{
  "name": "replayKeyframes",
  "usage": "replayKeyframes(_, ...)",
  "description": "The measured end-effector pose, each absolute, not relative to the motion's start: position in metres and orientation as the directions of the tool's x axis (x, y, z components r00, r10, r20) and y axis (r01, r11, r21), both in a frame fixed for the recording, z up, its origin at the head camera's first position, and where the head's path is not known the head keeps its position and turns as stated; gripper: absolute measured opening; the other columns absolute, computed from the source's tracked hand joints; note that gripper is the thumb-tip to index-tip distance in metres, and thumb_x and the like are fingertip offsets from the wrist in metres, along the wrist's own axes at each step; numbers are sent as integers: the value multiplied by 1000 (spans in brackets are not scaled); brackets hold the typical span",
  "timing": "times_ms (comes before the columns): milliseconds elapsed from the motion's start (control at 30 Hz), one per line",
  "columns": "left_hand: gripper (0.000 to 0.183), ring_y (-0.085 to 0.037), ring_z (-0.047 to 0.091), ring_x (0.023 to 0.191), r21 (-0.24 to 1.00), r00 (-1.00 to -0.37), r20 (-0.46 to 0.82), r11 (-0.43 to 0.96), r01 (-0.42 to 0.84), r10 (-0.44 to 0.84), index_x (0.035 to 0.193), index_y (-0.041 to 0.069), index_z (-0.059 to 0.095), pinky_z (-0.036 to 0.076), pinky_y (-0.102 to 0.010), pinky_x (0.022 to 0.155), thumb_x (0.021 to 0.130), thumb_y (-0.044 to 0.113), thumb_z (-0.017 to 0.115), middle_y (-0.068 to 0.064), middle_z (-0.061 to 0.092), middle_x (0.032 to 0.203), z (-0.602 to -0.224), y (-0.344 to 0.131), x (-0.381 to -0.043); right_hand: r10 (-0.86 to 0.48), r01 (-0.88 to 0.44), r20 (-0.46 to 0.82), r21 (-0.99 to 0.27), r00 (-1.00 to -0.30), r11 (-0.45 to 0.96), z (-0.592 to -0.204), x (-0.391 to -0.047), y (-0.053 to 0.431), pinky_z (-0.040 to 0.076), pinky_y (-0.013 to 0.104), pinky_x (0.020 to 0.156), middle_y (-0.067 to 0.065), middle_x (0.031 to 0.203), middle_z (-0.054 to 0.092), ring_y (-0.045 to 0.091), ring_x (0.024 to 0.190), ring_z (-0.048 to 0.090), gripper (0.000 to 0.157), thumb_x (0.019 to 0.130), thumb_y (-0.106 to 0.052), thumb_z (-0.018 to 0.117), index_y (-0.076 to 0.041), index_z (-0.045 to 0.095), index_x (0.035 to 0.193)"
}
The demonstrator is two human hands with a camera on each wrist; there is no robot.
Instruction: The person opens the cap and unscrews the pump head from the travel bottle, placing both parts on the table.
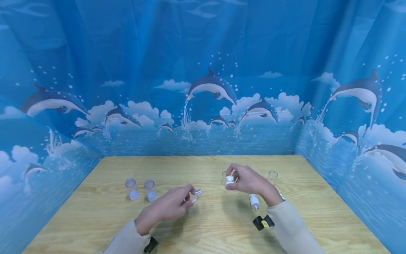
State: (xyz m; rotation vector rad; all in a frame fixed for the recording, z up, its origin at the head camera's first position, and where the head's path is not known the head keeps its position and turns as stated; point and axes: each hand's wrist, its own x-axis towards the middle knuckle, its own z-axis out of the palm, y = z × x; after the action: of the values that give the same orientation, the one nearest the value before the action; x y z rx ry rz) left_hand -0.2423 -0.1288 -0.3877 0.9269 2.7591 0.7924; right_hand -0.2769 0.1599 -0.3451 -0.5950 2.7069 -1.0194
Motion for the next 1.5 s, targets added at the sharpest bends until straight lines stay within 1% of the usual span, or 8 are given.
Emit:
replayKeyframes(133, 27, -2, 55, 75, 516, -802, 45, 674, 529, 595, 126, 6, 59, 51, -20, 65, 99, 11, 63, 3, 66, 93, -388, -129, -242, -381, -251, -51, -670, -923, 698, -345, -276, 159, 51, 31, 66, 5, 87, 67, 17, 75, 61, 26, 89, -16, 80, -9, 61, 106)
replayKeyframes(300, 27, -2, 54, 74, 516, -801, 44, 673, 530, 597, 126, 6, 59, 50, -20, 65, 99, 10, 63, 3, 66, 92, -388, -129, -243, -377, -262, -37, -656, -925, 708, -347, -278, 160, 52, 30, 66, 4, 87, 69, 17, 76, 65, 23, 93, -19, 76, -7, 66, 110)
replayKeyframes(467, 28, -2, 54, 73, 521, -801, 46, 670, 528, 596, 126, 5, 59, 50, -20, 65, 99, 10, 63, 2, 66, 92, -388, -129, -242, -356, -241, -47, -655, -933, 717, -348, -279, 159, 53, 31, 65, 4, 88, 69, 15, 75, 64, 24, 95, -20, 74, -7, 70, 114)
replayKeyframes(667, 28, -2, 54, 73, 528, -803, 36, 671, 521, 595, 127, 5, 59, 51, -20, 65, 99, 10, 63, 2, 66, 93, -388, -129, -242, -357, -210, -80, -684, -931, 699, -350, -279, 159, 60, 38, 69, 6, 87, 69, 17, 70, 67, 25, 94, -18, 74, -5, 70, 115)
replayKeyframes(833, 28, -2, 54, 73, 527, -804, 26, 675, 516, 595, 127, 6, 59, 50, -21, 65, 100, 11, 63, 3, 66, 93, -387, -129, -242, -343, -200, -86, -671, -935, 714, -351, -279, 157, 56, 31, 66, 5, 91, 70, 17, 74, 66, 23, 92, -17, 77, -7, 73, 112)
replayKeyframes(1167, 27, -2, 54, 71, 530, -798, 24, 670, 521, 602, 127, 5, 59, 50, -20, 64, 100, 10, 62, 2, 66, 93, -387, -129, -243, -351, -222, -84, -633, -933, 741, -355, -278, 155, 58, 32, 73, 4, 93, 72, 15, 79, 66, 20, 89, -15, 79, -7, 75, 106)
replayKeyframes(1367, 28, -2, 54, 71, 530, -799, 24, 670, 520, 601, 127, 5, 59, 50, -20, 63, 100, 10, 62, 2, 66, 92, -387, -129, -243, -354, -181, -121, -682, -928, 708, -358, -279, 154, 64, 39, 72, 6, 92, 70, 16, 72, 68, 20, 92, -13, 75, -3, 74, 110)
replayKeyframes(1500, 29, -3, 54, 72, 535, -804, 17, 674, 510, 595, 128, 5, 59, 50, -21, 64, 100, 10, 62, 2, 65, 92, -387, -129, -242, -346, -157, -139, -697, -928, 700, -361, -280, 153, 65, 40, 73, 8, 96, 69, 17, 74, 68, 19, 94, -11, 72, -2, 73, 112)
